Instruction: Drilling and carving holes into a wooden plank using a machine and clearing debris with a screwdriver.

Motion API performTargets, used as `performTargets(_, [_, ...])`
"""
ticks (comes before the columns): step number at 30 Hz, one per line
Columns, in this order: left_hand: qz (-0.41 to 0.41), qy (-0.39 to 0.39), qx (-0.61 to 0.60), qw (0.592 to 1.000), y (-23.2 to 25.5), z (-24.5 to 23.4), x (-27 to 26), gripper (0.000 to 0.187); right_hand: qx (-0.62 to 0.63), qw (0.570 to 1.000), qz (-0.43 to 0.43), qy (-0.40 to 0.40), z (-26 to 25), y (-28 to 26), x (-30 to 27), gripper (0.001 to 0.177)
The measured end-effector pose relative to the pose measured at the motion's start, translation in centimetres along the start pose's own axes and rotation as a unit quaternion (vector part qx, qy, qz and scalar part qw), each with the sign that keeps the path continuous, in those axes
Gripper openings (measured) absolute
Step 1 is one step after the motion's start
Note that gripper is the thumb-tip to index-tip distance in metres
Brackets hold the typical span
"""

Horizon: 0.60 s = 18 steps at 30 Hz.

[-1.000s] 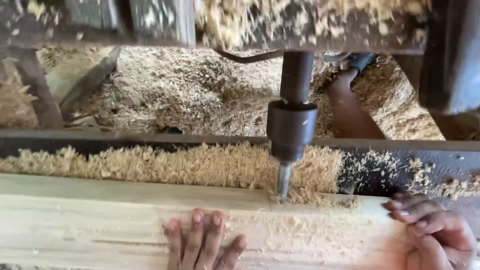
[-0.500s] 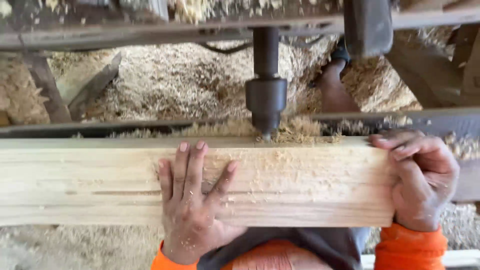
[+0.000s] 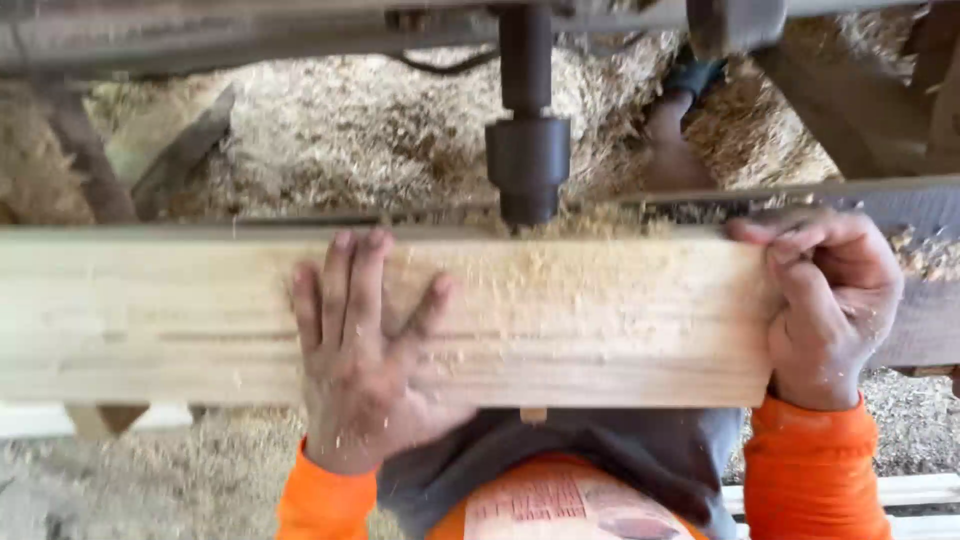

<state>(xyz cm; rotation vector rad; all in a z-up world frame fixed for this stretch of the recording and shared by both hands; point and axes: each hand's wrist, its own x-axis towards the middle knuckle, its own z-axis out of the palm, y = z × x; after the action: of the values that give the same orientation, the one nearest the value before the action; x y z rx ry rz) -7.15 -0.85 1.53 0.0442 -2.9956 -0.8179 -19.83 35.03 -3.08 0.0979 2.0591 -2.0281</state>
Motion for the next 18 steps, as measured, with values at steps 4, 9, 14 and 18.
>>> performTargets(4, [-0.018, -0.002, 0.03, 0.999, 0.9, 0.3, -4.7, 0.096, -0.068, 0.996, -0.048, 0.012, 0.5, -0.1, -4.1, 0.013])
performTargets(9, [-0.014, -0.039, 0.111, 0.993, -2.7, 0.7, -6.3, 0.1, 0.01, 1.0, -0.014, -0.018, 1.5, 2.2, -3.7, 0.013])
performTargets(14, [-0.029, 0.02, 0.052, 0.998, -4.0, -0.9, -0.4, 0.103, -0.005, 1.0, -0.014, -0.022, 4.4, 1.3, 1.8, 0.015])
performTargets(18, [-0.006, 0.017, 0.039, 0.999, -2.6, -1.3, -1.3, 0.097, 0.017, 1.0, 0.002, 0.008, 5.0, -0.2, -0.1, 0.018])
